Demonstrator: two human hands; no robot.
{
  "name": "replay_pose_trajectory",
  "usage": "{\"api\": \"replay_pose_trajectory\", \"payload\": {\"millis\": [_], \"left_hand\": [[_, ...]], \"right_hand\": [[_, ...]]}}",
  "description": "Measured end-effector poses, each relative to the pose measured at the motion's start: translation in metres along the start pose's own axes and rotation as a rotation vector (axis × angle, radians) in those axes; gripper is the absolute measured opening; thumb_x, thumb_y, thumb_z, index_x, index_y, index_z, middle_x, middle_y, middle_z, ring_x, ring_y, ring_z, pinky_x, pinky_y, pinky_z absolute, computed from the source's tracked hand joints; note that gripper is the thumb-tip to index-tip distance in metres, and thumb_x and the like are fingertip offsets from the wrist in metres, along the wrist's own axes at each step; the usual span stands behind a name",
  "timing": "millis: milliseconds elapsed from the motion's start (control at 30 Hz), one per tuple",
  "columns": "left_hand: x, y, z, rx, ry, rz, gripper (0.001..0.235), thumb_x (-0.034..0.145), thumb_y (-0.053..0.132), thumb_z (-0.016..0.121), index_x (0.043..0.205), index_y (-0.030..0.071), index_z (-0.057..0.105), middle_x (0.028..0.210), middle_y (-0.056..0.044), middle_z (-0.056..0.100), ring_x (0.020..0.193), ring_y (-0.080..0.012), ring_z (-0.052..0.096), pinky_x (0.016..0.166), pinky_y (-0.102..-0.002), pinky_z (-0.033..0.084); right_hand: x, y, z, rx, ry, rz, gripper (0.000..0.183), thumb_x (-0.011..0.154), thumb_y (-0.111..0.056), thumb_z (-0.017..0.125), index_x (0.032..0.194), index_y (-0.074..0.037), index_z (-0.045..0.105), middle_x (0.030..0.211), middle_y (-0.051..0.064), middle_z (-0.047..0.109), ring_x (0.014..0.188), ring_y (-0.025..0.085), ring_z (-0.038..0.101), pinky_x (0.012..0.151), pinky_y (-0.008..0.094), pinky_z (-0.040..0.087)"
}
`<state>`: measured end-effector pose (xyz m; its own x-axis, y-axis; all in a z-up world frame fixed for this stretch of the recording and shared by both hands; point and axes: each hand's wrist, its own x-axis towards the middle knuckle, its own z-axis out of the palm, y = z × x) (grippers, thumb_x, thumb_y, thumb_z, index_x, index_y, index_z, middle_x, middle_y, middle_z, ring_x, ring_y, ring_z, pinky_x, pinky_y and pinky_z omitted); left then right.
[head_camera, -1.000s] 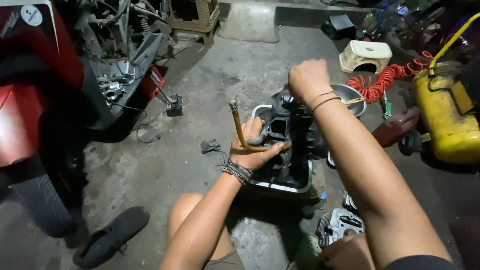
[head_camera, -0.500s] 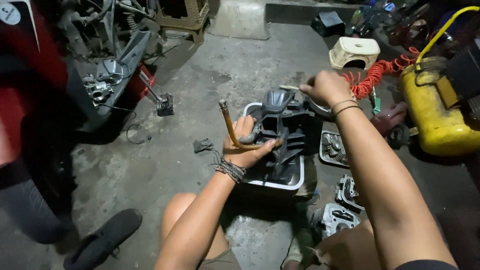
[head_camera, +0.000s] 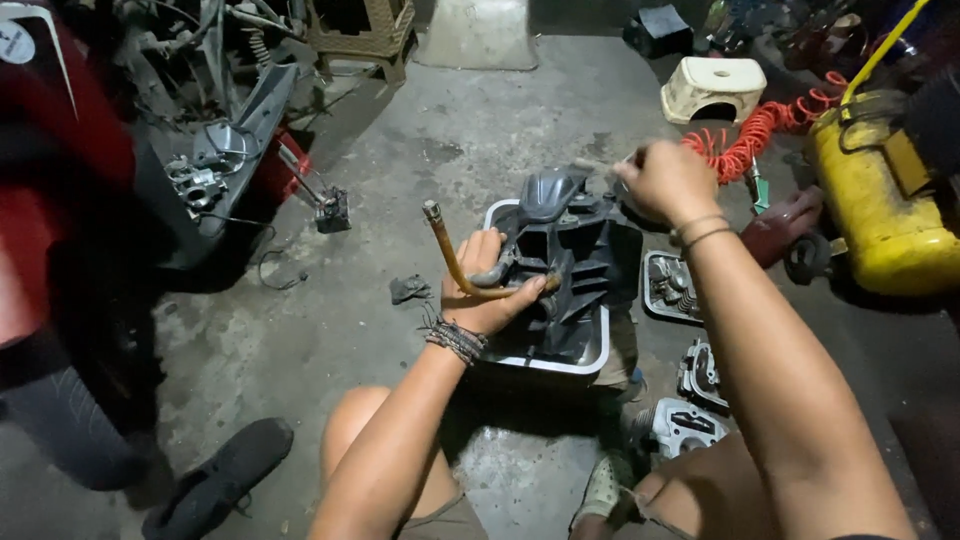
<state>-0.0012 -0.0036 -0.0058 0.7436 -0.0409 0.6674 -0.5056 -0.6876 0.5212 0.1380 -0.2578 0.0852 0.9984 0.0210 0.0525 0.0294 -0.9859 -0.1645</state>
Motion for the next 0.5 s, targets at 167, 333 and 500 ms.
{"api": "replay_pose_trajectory", "payload": {"millis": [167, 333, 500], "left_hand": [[0.002, 0.001, -0.001, -0.025, -0.031, -0.011, 0.069, 0.078, 0.064, 0.074, 0.114, 0.008, 0.056, 0.099, -0.011, 0.058, 0.093, -0.0345, 0.067, 0.087, -0.042, 0.055], [0.003, 0.002, -0.002, -0.018, -0.039, -0.017, 0.068, 0.078, 0.062, 0.075, 0.113, 0.007, 0.056, 0.098, -0.012, 0.058, 0.094, -0.0358, 0.067, 0.087, -0.044, 0.055], [0.002, 0.000, 0.000, 0.007, -0.037, -0.011, 0.067, 0.079, 0.064, 0.073, 0.112, 0.009, 0.056, 0.098, -0.010, 0.057, 0.093, -0.0326, 0.067, 0.087, -0.041, 0.055]], "right_hand": [[-0.001, 0.015, 0.010, -0.201, 0.071, -0.061, 0.037, 0.097, -0.047, 0.063, 0.106, -0.016, 0.080, 0.095, 0.018, 0.078, 0.103, 0.040, 0.074, 0.086, 0.053, 0.058], [-0.027, 0.000, -0.009, 0.079, 0.013, -0.163, 0.039, 0.099, -0.045, 0.063, 0.102, -0.008, 0.078, 0.099, 0.025, 0.076, 0.109, 0.047, 0.069, 0.089, 0.058, 0.055], [-0.020, 0.015, -0.006, -0.119, 0.124, -0.139, 0.034, 0.098, -0.047, 0.064, 0.104, -0.016, 0.077, 0.087, 0.017, 0.077, 0.096, 0.043, 0.074, 0.082, 0.054, 0.056]]}}
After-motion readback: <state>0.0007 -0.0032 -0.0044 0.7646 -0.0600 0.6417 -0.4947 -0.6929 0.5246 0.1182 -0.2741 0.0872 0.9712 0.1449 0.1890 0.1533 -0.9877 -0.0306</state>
